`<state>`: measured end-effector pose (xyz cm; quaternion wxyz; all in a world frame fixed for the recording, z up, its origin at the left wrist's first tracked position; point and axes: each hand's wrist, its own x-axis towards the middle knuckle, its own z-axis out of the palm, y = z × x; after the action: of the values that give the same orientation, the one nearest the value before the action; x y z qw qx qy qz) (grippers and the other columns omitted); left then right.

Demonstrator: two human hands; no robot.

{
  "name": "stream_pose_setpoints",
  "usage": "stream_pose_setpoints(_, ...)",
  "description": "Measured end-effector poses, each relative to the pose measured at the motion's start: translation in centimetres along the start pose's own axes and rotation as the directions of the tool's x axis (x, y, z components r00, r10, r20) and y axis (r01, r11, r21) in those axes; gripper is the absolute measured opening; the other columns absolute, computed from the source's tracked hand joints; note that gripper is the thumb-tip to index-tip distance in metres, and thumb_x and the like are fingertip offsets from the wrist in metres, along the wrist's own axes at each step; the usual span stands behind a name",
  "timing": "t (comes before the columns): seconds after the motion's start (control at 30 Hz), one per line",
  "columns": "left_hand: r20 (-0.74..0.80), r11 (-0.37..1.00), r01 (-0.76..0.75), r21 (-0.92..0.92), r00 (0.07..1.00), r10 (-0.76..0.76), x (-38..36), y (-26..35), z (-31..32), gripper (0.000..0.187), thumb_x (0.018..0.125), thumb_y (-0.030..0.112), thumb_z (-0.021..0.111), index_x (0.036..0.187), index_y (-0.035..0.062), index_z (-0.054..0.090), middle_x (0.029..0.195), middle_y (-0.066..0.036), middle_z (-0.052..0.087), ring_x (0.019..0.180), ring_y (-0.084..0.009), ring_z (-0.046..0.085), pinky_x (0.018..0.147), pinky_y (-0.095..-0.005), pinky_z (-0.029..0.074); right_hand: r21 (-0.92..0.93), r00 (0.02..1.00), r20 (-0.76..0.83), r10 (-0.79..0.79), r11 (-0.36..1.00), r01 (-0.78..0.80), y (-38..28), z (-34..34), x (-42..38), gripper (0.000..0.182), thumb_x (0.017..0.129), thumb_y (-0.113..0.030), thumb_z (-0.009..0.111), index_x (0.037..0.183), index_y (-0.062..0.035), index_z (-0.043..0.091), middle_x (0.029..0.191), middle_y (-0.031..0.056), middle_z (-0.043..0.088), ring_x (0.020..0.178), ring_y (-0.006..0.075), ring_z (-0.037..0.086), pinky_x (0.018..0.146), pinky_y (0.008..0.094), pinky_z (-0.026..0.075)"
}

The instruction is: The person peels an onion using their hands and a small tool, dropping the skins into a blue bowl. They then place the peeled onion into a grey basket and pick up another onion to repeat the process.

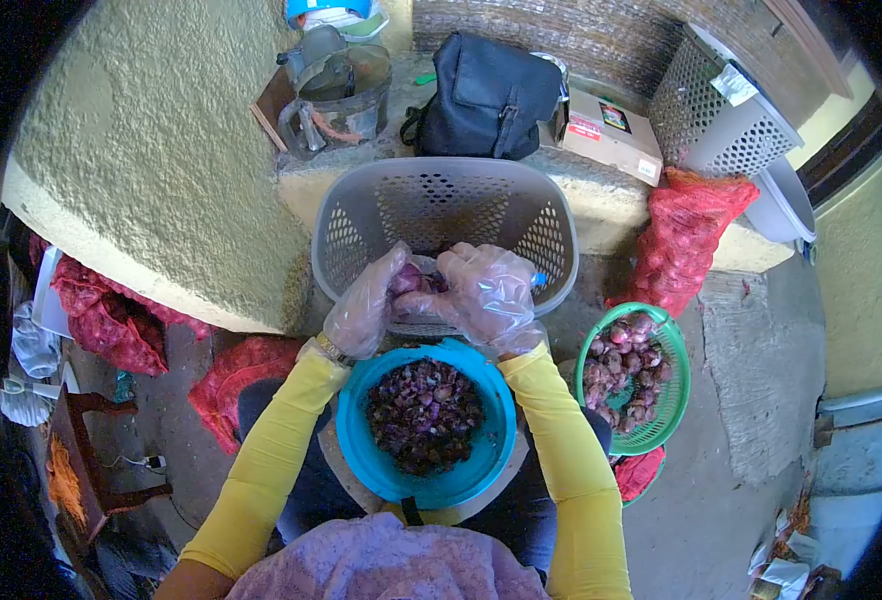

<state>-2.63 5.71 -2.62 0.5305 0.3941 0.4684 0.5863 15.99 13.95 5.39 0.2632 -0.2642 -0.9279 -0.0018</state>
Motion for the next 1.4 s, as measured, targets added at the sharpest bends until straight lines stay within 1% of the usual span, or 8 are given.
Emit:
stream_pose_setpoints(0.13, -0.031, 0.998, 0.057, -0.012, 0.998, -0.057, -0.3, 1.9, 1.2, 0.048, 0.112, 0.046, 0.047, 0.125, 0.004, 0.065, 0.102, -0.004, 0.063, 0.095, -0.0139, 0.057, 0.092, -0.0309, 0.049, 0.023, 0.997, -0.075, -0.015, 1.0, 0.017, -0.2, 0.2, -0.1, 0.061, 0.07, -0.067, 0.082, 0.077, -0.0093, 0.065, 0.079, 0.0082, 0.065, 0.075, 0.0313, 0.068, 0.065, 0.0445, 0.051)
stream_pose_setpoints(0.33, -0.014, 0.925, 0.134, -0.355, 0.989, -0.148, -0.7, 2.9, 2.5, 0.048, 0.109, 0.048, 0.053, 0.118, 0.0037, 0.068, 0.094, -0.004, 0.063, 0.091, -0.0135, 0.061, 0.089, -0.0293, 0.051, 0.027, 0.998, -0.066, 0.006, 1.0, -0.004, -0.3, 0.1, -0.2, 0.059, 0.07, -0.066, 0.083, 0.078, -0.0094, 0.067, 0.077, 0.0087, 0.065, 0.072, 0.0321, 0.068, 0.063, 0.045, 0.051)
stream_pose_setpoints(0.5, 0.052, 0.854, 0.091, -0.512, 0.996, -0.075, -0.5, 2.3, 2.0, 0.047, 0.111, 0.044, 0.051, 0.129, 0.0023, 0.063, 0.122, -0.014, 0.068, 0.113, -0.024, 0.067, 0.102, -0.0379, 0.055, 0.012, 0.998, -0.056, 0.033, 0.999, -0.033, 0.0, 0.5, -0.4, 0.055, 0.071, -0.063, 0.085, 0.081, -0.0103, 0.071, 0.077, 0.0088, 0.066, 0.072, 0.0324, 0.068, 0.063, 0.0455, 0.05)
stream_pose_setpoints(0.7, 0.094, 0.769, 0.032, -0.639, 0.995, 0.037, -0.3, 2.2, 2.4, 0.041, 0.109, 0.036, 0.055, 0.129, 0.001, 0.062, 0.13, -0.015, 0.065, 0.124, -0.0267, 0.062, 0.108, -0.0404, 0.053, 0.056, 0.995, -0.104, 0.01, 0.998, -0.004, -0.2, 0.5, -0.5, 0.057, 0.074, -0.07, 0.077, 0.092, -0.0158, 0.077, 0.075, 0.005, 0.066, 0.07, 0.0292, 0.07, 0.062, 0.046, 0.052)
stream_pose_setpoints(0.9, 0.06, 0.909, -0.133, -0.395, 0.984, 0.17, 0.0, -1.4, 0.7, 0.04, 0.107, 0.029, 0.054, 0.134, 0.0006, 0.056, 0.134, -0.014, 0.063, 0.131, -0.0255, 0.058, 0.112, -0.0421, 0.051, 0.097, 0.996, -0.092, -0.017, 0.995, 0.026, -0.6, -0.2, -0.3, 0.051, 0.072, -0.058, 0.084, 0.096, -0.0142, 0.077, 0.082, 0.0057, 0.07, 0.075, 0.0294, 0.07, 0.065, 0.0432, 0.053)
stream_pose_setpoints(1.0, 0.136, 0.695, 0.099, -0.712, 0.991, -0.003, 0.1, 0.5, 1.0, 0.041, 0.107, 0.029, 0.053, 0.136, 0.0008, 0.054, 0.135, -0.016, 0.063, 0.128, -0.0282, 0.06, 0.109, -0.0427, 0.053, 0.067, 0.998, -0.057, -0.013, 0.998, 0.017, -0.6, -0.3, -0.3, 0.048, 0.072, -0.057, 0.085, 0.095, -0.0155, 0.077, 0.086, 0.0056, 0.073, 0.075, 0.0285, 0.07, 0.066, 0.0423, 0.053)
stream_pose_setpoints(1.1, 0.253, 0.622, 0.2, -0.757, 0.967, -0.004, -0.4, 2.2, 1.2, 0.042, 0.107, 0.031, 0.054, 0.135, 0.0007, 0.057, 0.137, -0.018, 0.063, 0.125, -0.0316, 0.063, 0.105, -0.0436, 0.056, 0.125, 0.981, -0.169, -0.093, 0.985, 0.115, -0.3, 0.0, -0.3, 0.047, 0.072, -0.056, 0.085, 0.092, -0.0152, 0.076, 0.087, 0.0055, 0.073, 0.075, 0.0286, 0.07, 0.065, 0.0422, 0.053)
stream_pose_setpoints(1.4, 0.064, 0.703, 0.146, -0.696, 0.988, -0.143, 0.2, 1.0, 2.0, 0.046, 0.11, 0.041, 0.057, 0.13, 0.0008, 0.063, 0.117, -0.017, 0.071, 0.101, -0.0291, 0.072, 0.087, -0.0399, 0.062, -0.02, 0.999, -0.044, -0.006, 1.0, 0.005, -0.2, -0.1, -0.4, 0.053, 0.071, -0.066, 0.08, 0.084, -0.0145, 0.073, 0.078, 0.0051, 0.064, 0.073, 0.0286, 0.068, 0.062, 0.044, 0.05)
